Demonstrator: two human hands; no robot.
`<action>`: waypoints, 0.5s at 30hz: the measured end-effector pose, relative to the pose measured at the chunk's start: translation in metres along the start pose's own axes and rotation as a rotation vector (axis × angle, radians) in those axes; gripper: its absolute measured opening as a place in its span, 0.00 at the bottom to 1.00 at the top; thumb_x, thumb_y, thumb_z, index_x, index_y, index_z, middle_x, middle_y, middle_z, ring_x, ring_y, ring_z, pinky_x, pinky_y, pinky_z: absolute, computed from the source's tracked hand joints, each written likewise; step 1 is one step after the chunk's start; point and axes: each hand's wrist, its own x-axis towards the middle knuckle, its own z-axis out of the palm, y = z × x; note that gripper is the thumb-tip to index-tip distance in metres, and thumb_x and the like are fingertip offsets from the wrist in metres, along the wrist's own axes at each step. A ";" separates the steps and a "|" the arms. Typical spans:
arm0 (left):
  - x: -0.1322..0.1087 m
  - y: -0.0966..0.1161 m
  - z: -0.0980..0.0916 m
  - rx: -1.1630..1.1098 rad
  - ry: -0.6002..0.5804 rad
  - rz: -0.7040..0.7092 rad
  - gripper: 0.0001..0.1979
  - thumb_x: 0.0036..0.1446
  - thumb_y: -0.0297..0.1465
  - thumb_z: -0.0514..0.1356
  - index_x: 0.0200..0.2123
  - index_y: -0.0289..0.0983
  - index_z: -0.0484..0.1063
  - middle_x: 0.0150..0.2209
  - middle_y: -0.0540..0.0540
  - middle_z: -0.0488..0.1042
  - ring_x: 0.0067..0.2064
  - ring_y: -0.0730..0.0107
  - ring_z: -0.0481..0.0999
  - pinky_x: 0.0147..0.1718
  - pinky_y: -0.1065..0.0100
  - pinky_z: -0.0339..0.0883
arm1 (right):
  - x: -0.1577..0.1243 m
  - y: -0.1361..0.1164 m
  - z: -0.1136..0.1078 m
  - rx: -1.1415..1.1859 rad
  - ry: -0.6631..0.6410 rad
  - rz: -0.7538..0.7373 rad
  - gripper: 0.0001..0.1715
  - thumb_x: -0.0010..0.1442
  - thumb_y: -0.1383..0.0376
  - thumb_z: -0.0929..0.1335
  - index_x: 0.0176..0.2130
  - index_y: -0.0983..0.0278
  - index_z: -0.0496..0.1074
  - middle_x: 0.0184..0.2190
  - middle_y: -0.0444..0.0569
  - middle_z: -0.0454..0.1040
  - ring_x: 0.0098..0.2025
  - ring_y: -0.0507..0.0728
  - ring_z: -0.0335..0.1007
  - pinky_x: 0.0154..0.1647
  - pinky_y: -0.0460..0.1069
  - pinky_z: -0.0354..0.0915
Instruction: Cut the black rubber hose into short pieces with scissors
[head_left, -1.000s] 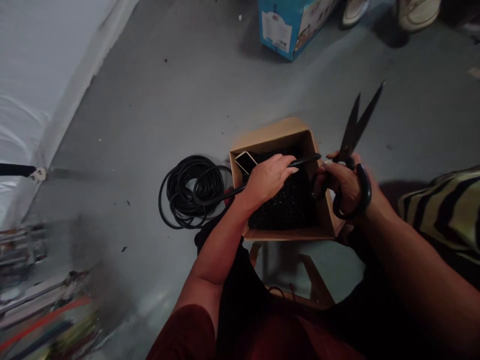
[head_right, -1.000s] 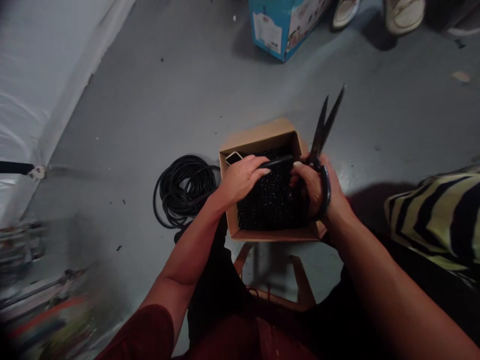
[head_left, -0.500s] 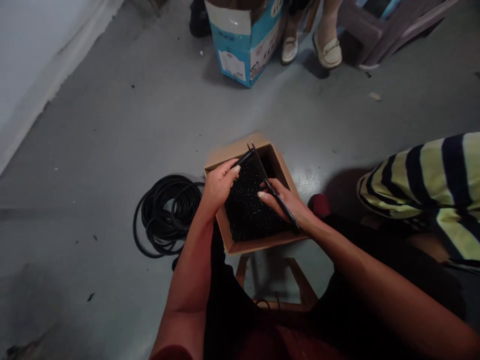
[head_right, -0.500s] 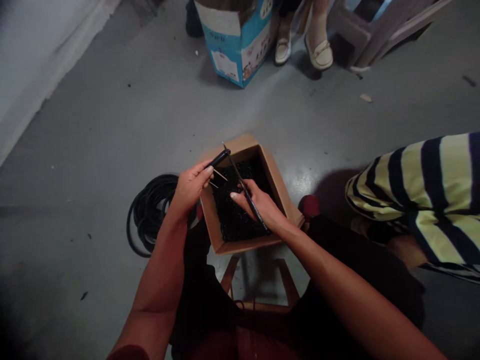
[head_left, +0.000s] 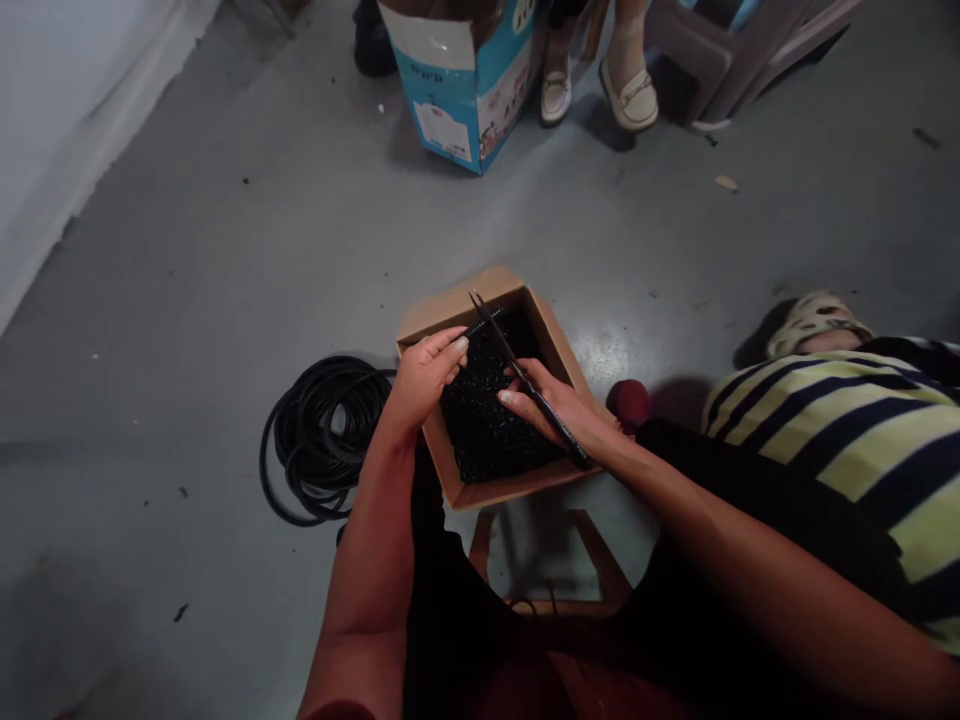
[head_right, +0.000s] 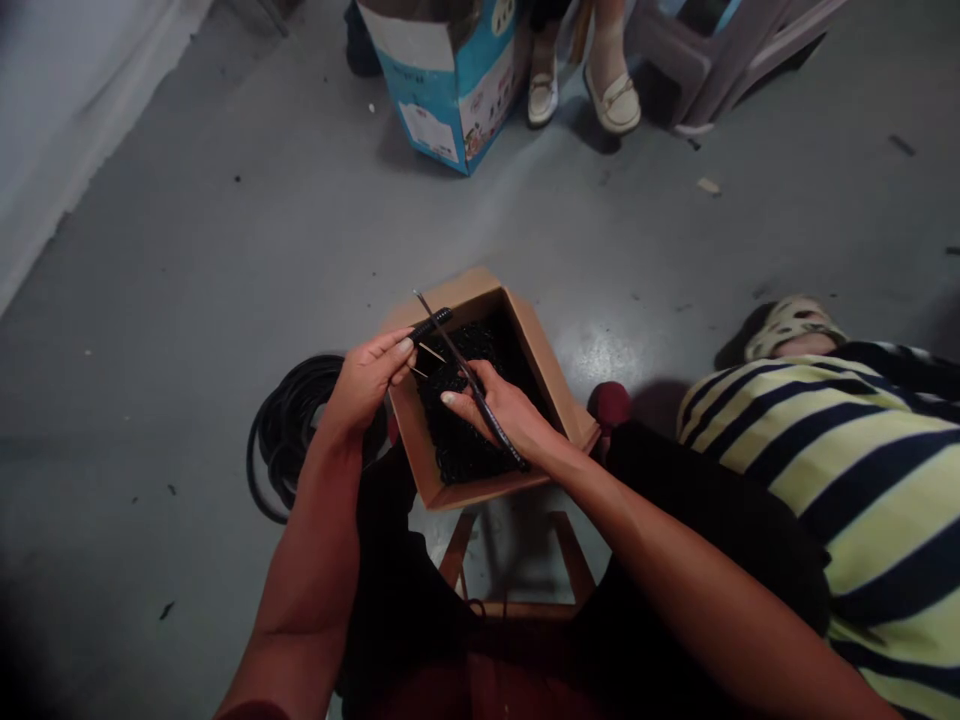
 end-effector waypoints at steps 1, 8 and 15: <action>0.000 0.000 0.000 -0.005 0.001 -0.001 0.16 0.56 0.36 0.57 0.44 0.33 0.74 0.25 0.51 0.64 0.23 0.80 0.57 0.23 0.74 0.53 | 0.000 0.000 0.000 0.002 -0.007 -0.003 0.29 0.57 0.49 0.64 0.52 0.62 0.63 0.43 0.54 0.74 0.44 0.62 0.71 0.41 0.53 0.64; 0.001 -0.001 -0.003 -0.034 0.015 -0.001 0.17 0.56 0.38 0.57 0.44 0.34 0.74 0.25 0.51 0.64 0.22 0.80 0.57 0.22 0.73 0.52 | -0.002 -0.005 -0.003 0.015 -0.002 0.032 0.29 0.57 0.50 0.64 0.52 0.63 0.63 0.43 0.55 0.74 0.43 0.63 0.70 0.41 0.54 0.64; 0.000 -0.001 -0.002 -0.054 -0.004 -0.007 0.16 0.56 0.36 0.57 0.44 0.34 0.75 0.25 0.51 0.64 0.23 0.81 0.56 0.22 0.73 0.51 | -0.002 -0.004 -0.006 0.006 -0.003 -0.004 0.27 0.58 0.50 0.64 0.52 0.63 0.64 0.42 0.54 0.74 0.44 0.62 0.70 0.42 0.55 0.64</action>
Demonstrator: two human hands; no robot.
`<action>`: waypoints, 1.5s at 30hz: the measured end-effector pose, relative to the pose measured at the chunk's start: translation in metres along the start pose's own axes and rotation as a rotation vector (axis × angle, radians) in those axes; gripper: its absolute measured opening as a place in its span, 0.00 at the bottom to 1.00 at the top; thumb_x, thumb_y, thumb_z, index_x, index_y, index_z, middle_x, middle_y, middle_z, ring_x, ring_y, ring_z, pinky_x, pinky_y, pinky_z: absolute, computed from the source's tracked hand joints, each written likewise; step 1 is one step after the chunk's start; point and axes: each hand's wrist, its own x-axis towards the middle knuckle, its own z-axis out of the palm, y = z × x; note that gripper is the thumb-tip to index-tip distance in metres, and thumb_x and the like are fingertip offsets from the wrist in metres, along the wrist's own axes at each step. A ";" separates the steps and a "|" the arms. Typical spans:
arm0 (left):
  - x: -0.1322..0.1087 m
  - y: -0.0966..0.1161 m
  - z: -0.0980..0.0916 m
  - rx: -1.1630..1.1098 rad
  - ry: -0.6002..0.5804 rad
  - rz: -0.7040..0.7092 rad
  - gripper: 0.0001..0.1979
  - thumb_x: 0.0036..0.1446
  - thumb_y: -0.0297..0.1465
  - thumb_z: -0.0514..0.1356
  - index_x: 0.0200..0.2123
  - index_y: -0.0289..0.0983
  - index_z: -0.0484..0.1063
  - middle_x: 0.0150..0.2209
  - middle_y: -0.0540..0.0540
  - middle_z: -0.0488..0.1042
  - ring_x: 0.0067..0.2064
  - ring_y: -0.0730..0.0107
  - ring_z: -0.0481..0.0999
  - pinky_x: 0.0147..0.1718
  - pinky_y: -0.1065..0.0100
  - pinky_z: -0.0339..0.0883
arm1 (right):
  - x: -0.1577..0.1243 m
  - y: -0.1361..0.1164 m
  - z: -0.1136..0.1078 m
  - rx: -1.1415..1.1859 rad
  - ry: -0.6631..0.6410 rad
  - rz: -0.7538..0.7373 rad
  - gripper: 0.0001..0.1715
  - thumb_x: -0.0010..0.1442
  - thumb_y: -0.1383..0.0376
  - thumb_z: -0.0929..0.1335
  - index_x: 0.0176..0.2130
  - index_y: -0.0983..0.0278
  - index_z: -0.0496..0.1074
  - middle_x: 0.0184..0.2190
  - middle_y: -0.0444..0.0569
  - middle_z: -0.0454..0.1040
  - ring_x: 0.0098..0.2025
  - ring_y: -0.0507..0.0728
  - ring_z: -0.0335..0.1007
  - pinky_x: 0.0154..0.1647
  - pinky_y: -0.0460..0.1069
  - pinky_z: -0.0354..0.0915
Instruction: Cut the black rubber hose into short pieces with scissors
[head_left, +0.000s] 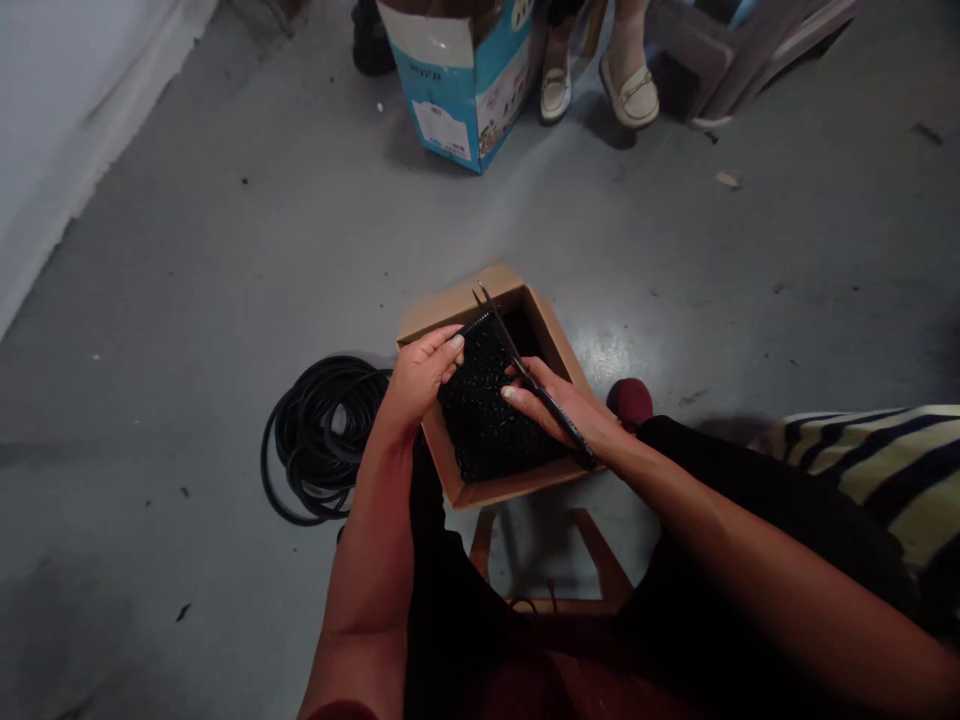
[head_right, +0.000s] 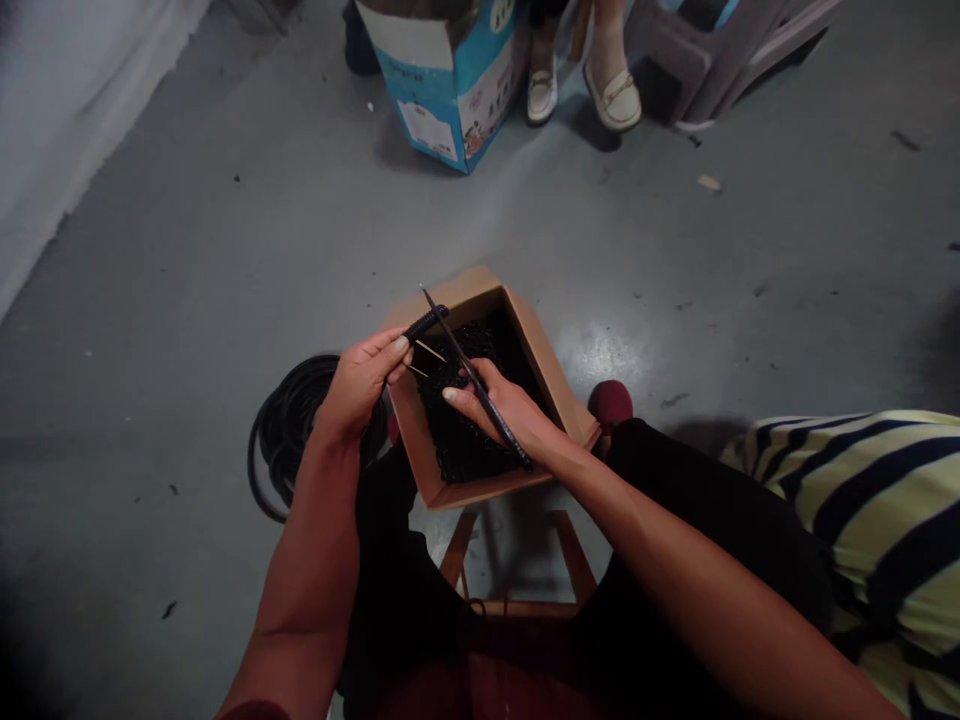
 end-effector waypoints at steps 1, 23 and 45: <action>0.000 0.000 0.000 0.003 -0.001 -0.001 0.16 0.56 0.36 0.57 0.44 0.34 0.75 0.25 0.51 0.64 0.23 0.81 0.57 0.22 0.73 0.51 | 0.000 0.001 0.000 0.003 -0.001 -0.011 0.27 0.58 0.50 0.64 0.52 0.62 0.64 0.42 0.54 0.74 0.44 0.62 0.70 0.42 0.55 0.64; 0.001 0.000 0.001 0.073 -0.046 -0.012 0.15 0.55 0.38 0.58 0.41 0.34 0.75 0.24 0.52 0.64 0.23 0.81 0.57 0.23 0.73 0.52 | -0.001 -0.003 -0.002 -0.002 -0.019 -0.007 0.29 0.58 0.49 0.63 0.53 0.63 0.64 0.47 0.56 0.73 0.47 0.64 0.69 0.45 0.57 0.64; -0.002 -0.006 -0.010 0.241 -0.230 -0.037 0.19 0.58 0.39 0.54 0.46 0.33 0.72 0.28 0.50 0.66 0.25 0.78 0.60 0.25 0.74 0.54 | -0.001 -0.003 -0.004 -0.222 -0.018 -0.010 0.22 0.62 0.51 0.58 0.45 0.64 0.65 0.37 0.53 0.74 0.36 0.60 0.69 0.33 0.50 0.59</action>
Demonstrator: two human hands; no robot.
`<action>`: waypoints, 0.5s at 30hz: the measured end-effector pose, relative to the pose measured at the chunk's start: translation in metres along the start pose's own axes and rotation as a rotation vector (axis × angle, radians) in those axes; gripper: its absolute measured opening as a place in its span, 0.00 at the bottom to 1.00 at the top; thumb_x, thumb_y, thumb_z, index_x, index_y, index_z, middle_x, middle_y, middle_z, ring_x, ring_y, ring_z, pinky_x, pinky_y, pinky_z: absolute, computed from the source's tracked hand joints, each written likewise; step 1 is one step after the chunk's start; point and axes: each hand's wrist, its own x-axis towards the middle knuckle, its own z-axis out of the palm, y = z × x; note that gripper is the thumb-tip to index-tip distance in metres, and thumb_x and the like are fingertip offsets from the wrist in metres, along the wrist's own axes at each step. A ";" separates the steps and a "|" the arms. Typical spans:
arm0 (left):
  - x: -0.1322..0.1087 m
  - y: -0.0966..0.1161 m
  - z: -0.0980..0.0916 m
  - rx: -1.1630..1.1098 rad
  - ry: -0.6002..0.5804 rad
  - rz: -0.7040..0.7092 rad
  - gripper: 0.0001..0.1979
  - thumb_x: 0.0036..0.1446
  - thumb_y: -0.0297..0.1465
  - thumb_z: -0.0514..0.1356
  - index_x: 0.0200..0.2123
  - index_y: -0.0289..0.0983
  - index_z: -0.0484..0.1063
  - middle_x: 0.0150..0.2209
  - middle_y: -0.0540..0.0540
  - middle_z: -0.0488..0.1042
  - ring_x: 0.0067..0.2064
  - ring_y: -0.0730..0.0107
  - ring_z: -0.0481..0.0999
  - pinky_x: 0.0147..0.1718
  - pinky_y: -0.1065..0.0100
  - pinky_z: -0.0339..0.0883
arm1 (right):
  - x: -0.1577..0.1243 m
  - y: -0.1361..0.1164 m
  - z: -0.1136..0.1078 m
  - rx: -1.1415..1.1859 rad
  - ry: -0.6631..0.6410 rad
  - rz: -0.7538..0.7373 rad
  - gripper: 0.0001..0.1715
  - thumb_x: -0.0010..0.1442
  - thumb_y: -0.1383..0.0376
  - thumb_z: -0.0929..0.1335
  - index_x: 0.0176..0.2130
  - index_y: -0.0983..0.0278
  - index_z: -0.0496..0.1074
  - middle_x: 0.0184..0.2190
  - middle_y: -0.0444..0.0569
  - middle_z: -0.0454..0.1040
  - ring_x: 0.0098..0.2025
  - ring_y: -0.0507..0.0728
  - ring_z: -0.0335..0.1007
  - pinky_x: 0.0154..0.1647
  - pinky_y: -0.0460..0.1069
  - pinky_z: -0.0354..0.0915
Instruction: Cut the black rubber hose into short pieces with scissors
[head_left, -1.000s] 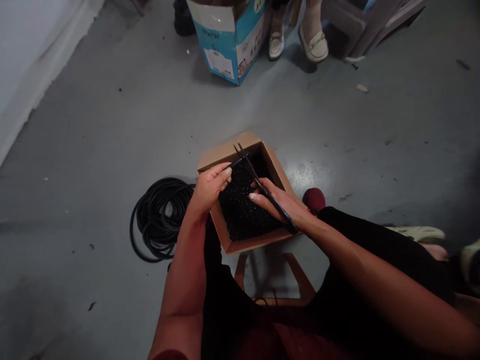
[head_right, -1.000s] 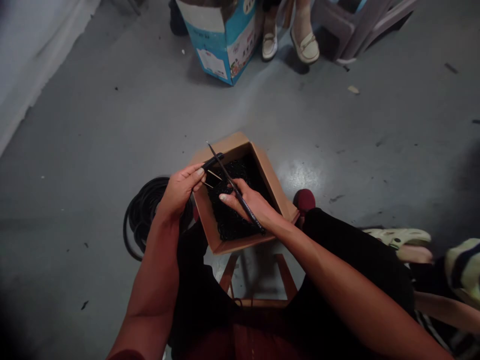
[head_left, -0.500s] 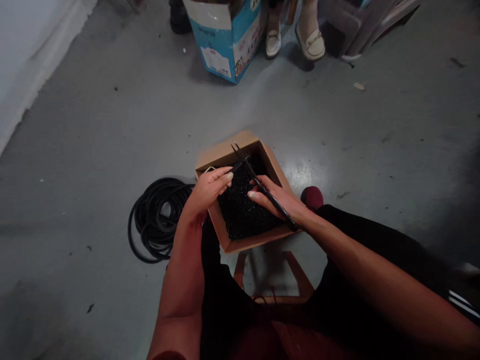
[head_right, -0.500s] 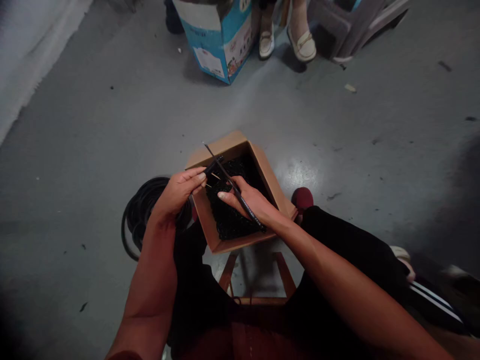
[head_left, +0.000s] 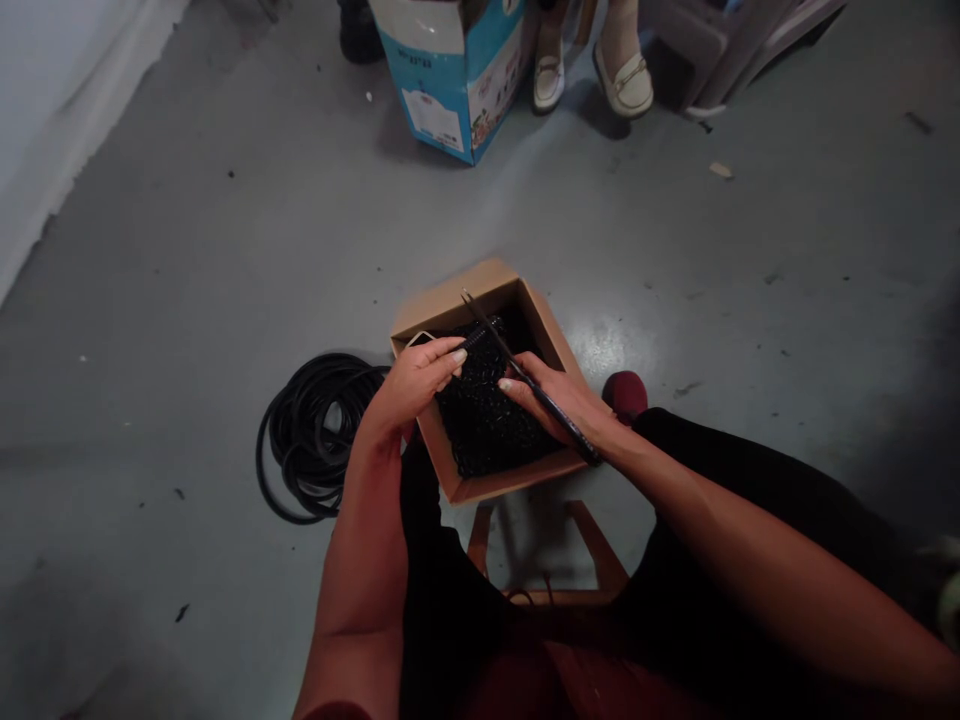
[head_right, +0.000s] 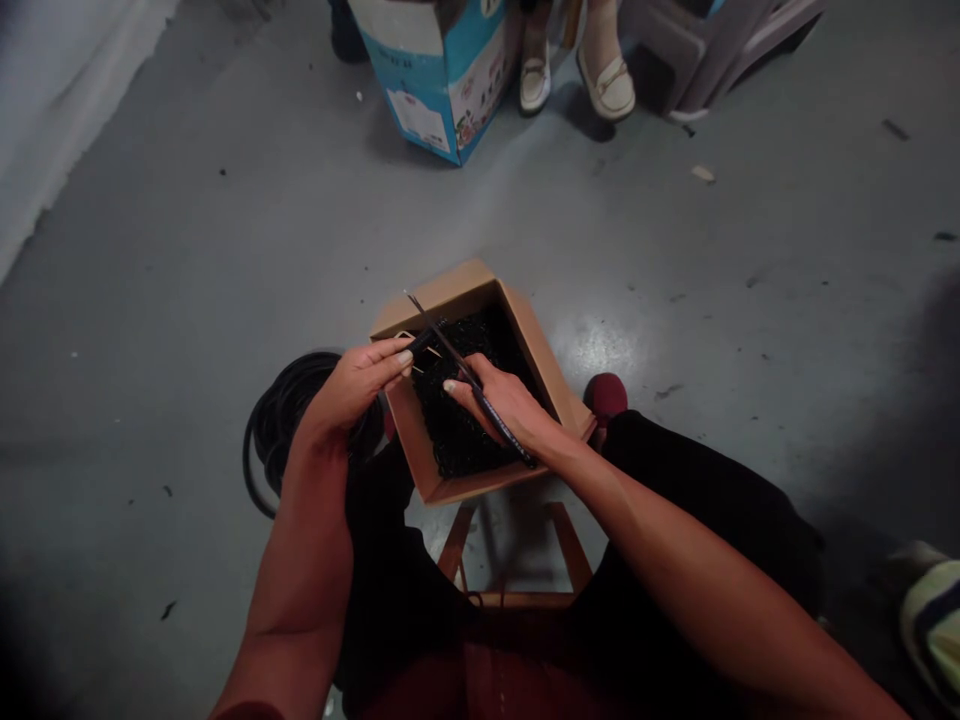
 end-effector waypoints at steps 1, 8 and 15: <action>0.000 -0.001 0.000 0.001 0.000 0.001 0.19 0.58 0.39 0.54 0.46 0.33 0.72 0.28 0.50 0.67 0.26 0.78 0.60 0.26 0.74 0.55 | 0.000 0.000 0.000 -0.012 0.000 0.007 0.22 0.62 0.51 0.58 0.45 0.64 0.65 0.36 0.53 0.74 0.36 0.59 0.69 0.32 0.50 0.58; 0.000 -0.004 -0.001 0.001 -0.036 -0.013 0.17 0.58 0.36 0.55 0.46 0.33 0.71 0.29 0.50 0.67 0.26 0.79 0.61 0.27 0.73 0.56 | 0.002 0.003 0.002 -0.075 0.005 0.023 0.19 0.62 0.52 0.59 0.43 0.63 0.65 0.32 0.51 0.73 0.31 0.58 0.68 0.29 0.48 0.56; -0.002 0.003 0.004 -0.057 -0.085 0.007 0.15 0.61 0.36 0.52 0.44 0.33 0.70 0.27 0.51 0.65 0.23 0.81 0.58 0.24 0.74 0.55 | 0.003 0.005 -0.002 -0.118 0.013 0.015 0.17 0.61 0.52 0.60 0.41 0.61 0.65 0.28 0.48 0.72 0.31 0.58 0.68 0.29 0.48 0.56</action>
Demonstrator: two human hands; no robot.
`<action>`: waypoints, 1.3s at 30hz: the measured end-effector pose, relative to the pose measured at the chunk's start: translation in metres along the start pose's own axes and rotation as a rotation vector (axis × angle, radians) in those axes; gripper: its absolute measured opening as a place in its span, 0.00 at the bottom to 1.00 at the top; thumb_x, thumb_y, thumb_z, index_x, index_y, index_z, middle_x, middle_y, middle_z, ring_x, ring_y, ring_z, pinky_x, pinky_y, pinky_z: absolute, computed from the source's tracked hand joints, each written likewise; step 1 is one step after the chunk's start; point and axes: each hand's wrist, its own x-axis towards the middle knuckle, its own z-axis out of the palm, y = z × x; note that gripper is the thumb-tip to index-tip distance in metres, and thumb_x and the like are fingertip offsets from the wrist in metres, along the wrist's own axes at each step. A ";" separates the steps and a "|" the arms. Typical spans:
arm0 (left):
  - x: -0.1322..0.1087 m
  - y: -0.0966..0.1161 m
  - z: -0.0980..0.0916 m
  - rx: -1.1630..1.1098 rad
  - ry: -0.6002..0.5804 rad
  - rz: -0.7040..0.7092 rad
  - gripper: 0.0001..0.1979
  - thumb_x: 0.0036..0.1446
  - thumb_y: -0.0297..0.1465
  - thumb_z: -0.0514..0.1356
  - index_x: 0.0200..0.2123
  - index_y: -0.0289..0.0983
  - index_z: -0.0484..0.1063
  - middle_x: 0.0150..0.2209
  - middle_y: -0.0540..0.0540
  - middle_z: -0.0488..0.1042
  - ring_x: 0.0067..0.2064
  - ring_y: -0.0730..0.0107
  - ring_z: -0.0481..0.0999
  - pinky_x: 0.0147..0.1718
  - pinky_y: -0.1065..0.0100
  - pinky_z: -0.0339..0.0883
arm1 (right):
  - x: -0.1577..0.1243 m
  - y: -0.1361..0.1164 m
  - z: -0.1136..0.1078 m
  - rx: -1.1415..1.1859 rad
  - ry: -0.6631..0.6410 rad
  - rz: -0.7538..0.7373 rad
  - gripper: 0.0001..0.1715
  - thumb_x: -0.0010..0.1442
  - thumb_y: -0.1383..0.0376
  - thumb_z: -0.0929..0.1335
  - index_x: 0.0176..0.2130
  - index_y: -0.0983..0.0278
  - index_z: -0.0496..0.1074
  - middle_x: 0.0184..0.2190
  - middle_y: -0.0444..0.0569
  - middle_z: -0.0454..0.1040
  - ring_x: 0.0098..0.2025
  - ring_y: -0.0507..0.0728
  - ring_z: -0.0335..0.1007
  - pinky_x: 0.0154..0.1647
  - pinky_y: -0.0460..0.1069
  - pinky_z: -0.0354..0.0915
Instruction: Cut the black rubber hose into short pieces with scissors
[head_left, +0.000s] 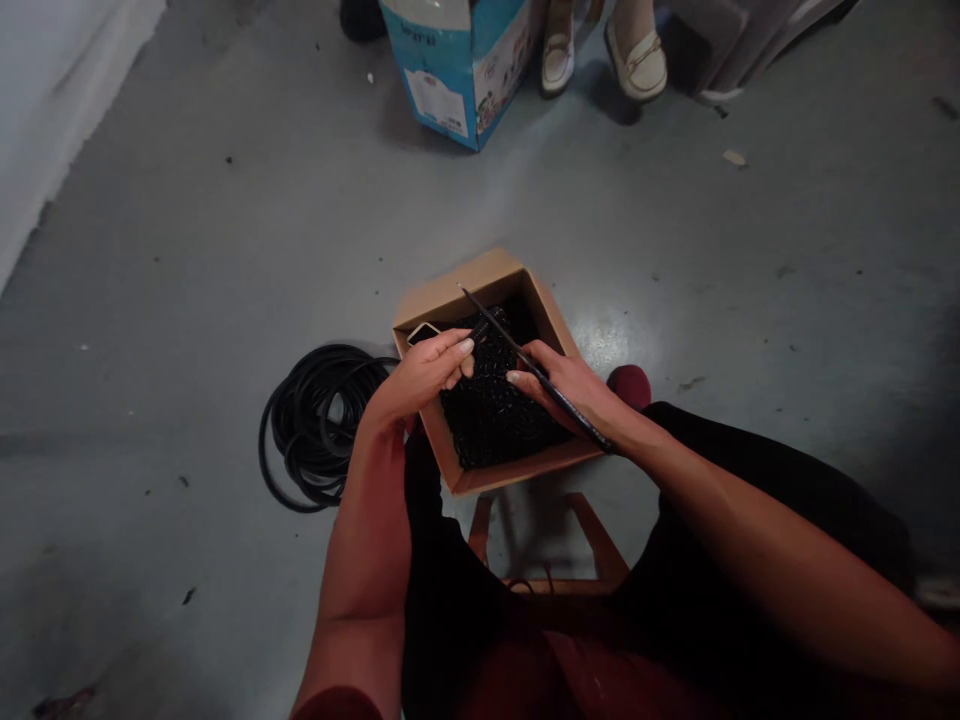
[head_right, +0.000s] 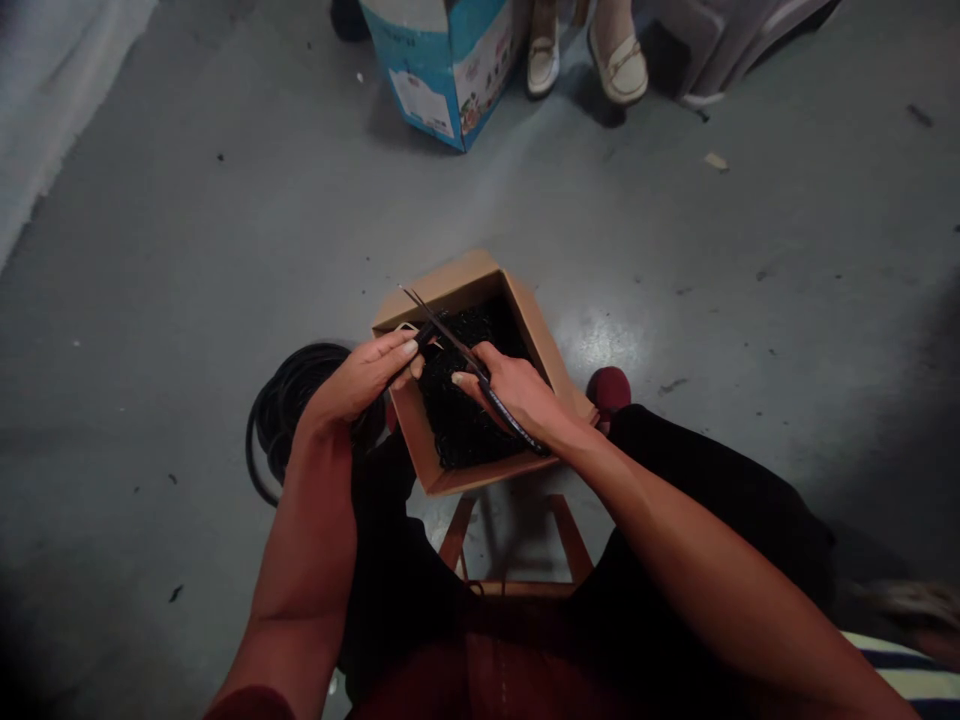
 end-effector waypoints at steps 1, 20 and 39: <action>0.000 0.001 0.001 -0.009 -0.003 0.010 0.15 0.62 0.37 0.51 0.43 0.33 0.70 0.26 0.51 0.65 0.23 0.81 0.57 0.24 0.74 0.55 | 0.000 -0.001 -0.001 -0.009 0.000 -0.003 0.17 0.61 0.52 0.60 0.41 0.61 0.65 0.28 0.48 0.72 0.31 0.58 0.68 0.29 0.48 0.56; 0.008 -0.001 0.011 0.500 0.211 0.067 0.13 0.59 0.33 0.53 0.42 0.36 0.75 0.35 0.47 0.76 0.37 0.69 0.72 0.38 0.70 0.62 | -0.005 -0.004 -0.013 0.003 -0.174 0.045 0.20 0.62 0.51 0.59 0.45 0.63 0.62 0.39 0.53 0.72 0.38 0.60 0.69 0.36 0.51 0.61; 0.008 -0.004 0.014 0.272 0.116 -0.028 0.13 0.61 0.36 0.50 0.32 0.34 0.70 0.27 0.49 0.69 0.26 0.75 0.65 0.29 0.71 0.59 | 0.004 0.009 0.003 -0.132 -0.053 -0.011 0.16 0.62 0.51 0.59 0.38 0.61 0.61 0.33 0.51 0.72 0.35 0.60 0.68 0.31 0.49 0.56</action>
